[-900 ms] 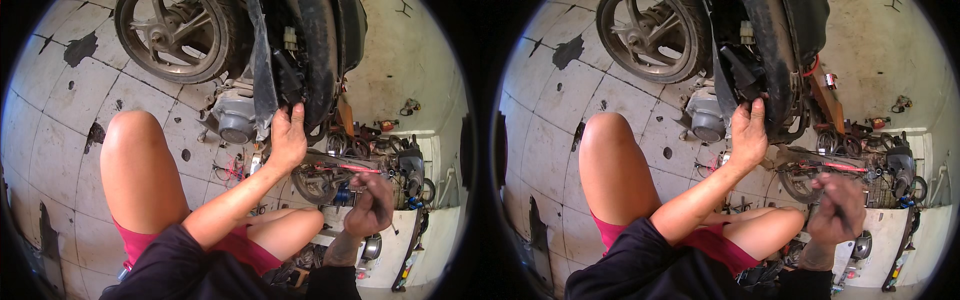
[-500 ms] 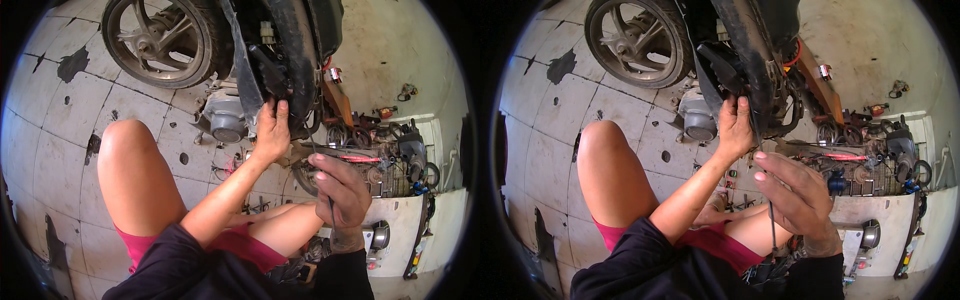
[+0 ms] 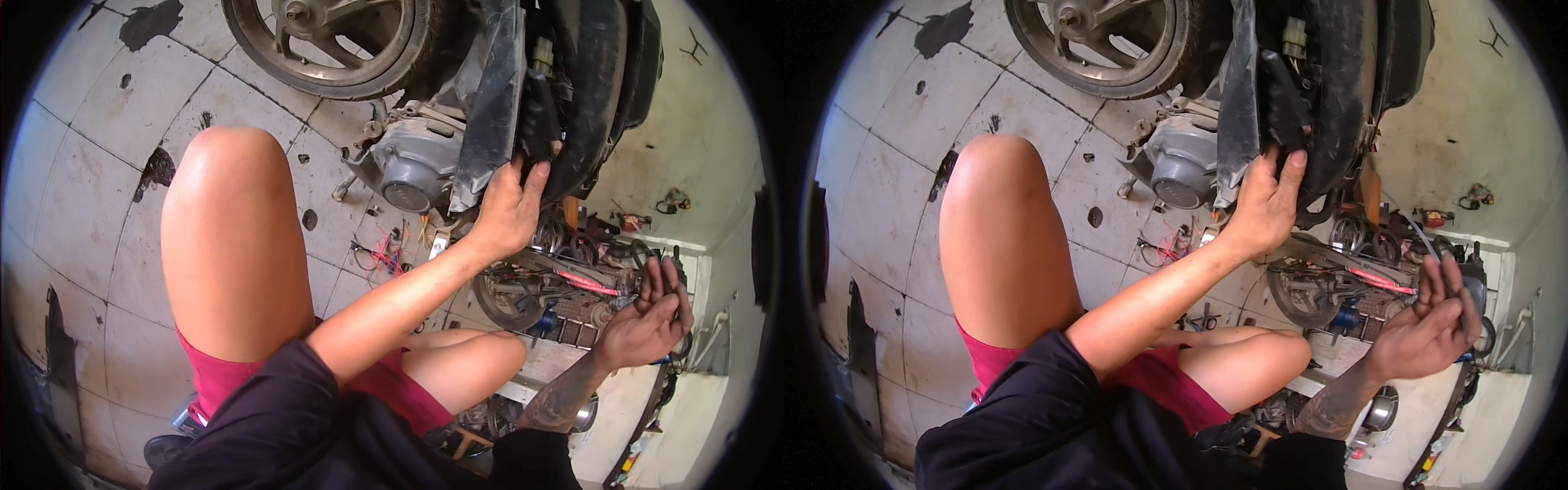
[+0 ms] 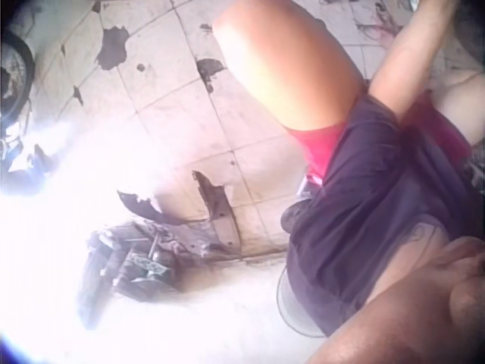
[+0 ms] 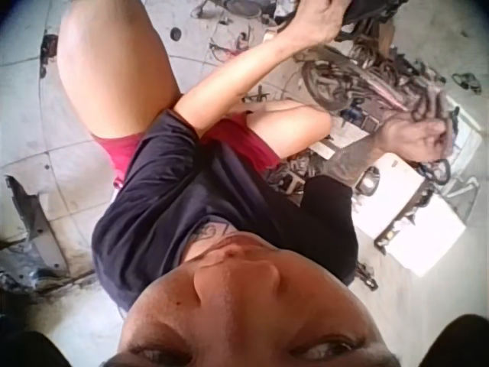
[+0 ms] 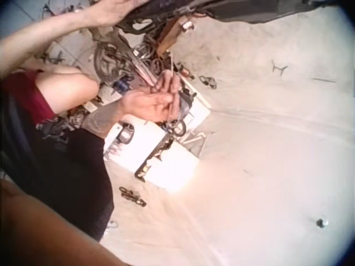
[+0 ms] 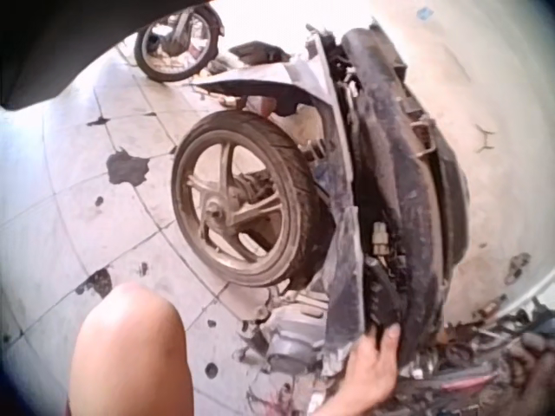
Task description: The person is repairing and adjusting the wiring on a motorcycle frame.
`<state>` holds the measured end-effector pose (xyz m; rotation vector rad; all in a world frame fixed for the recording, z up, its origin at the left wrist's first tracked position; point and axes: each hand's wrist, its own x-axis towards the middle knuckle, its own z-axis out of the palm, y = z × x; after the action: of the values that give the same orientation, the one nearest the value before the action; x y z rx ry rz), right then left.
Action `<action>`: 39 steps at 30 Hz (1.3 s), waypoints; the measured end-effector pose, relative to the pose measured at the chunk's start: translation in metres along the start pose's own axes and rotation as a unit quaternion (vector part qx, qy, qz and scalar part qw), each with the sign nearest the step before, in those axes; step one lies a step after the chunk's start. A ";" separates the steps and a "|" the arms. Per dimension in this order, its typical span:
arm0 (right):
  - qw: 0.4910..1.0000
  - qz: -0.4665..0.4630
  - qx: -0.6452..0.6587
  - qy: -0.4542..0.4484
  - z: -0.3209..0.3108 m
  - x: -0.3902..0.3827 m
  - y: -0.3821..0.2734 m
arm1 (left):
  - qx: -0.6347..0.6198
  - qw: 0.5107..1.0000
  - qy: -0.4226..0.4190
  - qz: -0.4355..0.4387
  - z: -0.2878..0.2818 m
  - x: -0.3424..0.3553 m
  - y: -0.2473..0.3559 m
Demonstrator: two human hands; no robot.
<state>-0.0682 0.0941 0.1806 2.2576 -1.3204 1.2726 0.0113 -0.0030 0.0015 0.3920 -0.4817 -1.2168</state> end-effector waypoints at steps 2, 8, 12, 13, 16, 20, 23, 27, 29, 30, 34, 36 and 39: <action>0.998 0.032 -0.018 0.045 -0.001 0.011 0.012 | 0.122 0.991 -0.038 -0.050 -0.004 -0.008 -0.004; 0.998 0.041 -0.017 0.045 0.021 0.004 0.009 | 0.215 0.975 -0.062 0.014 0.000 -0.007 -0.001; 0.967 -0.157 -0.128 -0.154 0.032 -0.027 -0.018 | 0.211 0.974 -0.072 -0.027 -0.005 -0.008 0.004; 0.974 -0.141 -0.088 -0.155 0.035 -0.030 -0.025 | 0.157 0.986 -0.061 -0.019 -0.009 -0.006 -0.001; 0.986 -0.116 -0.031 -0.117 0.048 -0.036 -0.024 | -0.090 0.986 -0.017 -0.142 0.000 -0.010 -0.010; 0.995 -0.092 0.004 -0.041 0.061 -0.033 -0.009 | 0.085 0.994 -0.066 0.001 -0.013 -0.005 -0.032; 0.996 -0.087 0.024 -0.028 0.076 -0.031 0.004 | 0.123 0.989 -0.040 0.077 -0.035 -0.006 -0.059; 0.998 -0.063 0.021 0.017 0.084 -0.027 0.019 | 0.037 0.992 -0.101 0.059 -0.013 -0.003 -0.026; 0.997 -0.048 0.001 0.057 0.083 -0.024 0.018 | -0.109 0.986 -0.123 0.006 -0.013 -0.003 -0.024; 0.998 0.007 0.031 0.054 0.079 -0.027 0.016 | -0.261 0.954 -0.139 -0.052 -0.008 -0.003 -0.024; 0.953 0.106 0.268 0.088 0.045 -0.024 0.021 | -0.260 0.959 -0.089 -0.069 -0.012 0.002 -0.037; 0.942 0.127 0.301 -0.070 0.015 -0.020 0.033 | -0.297 0.947 -0.068 -0.099 -0.007 0.009 -0.022; 0.758 0.308 0.268 -0.509 -0.025 -0.034 0.069 | -0.211 0.975 0.000 -0.073 0.008 0.013 -0.006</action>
<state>-0.1445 0.0894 0.1543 3.3020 -2.4690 0.4410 0.0057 -0.0177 0.0065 0.0620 -0.1860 -1.4222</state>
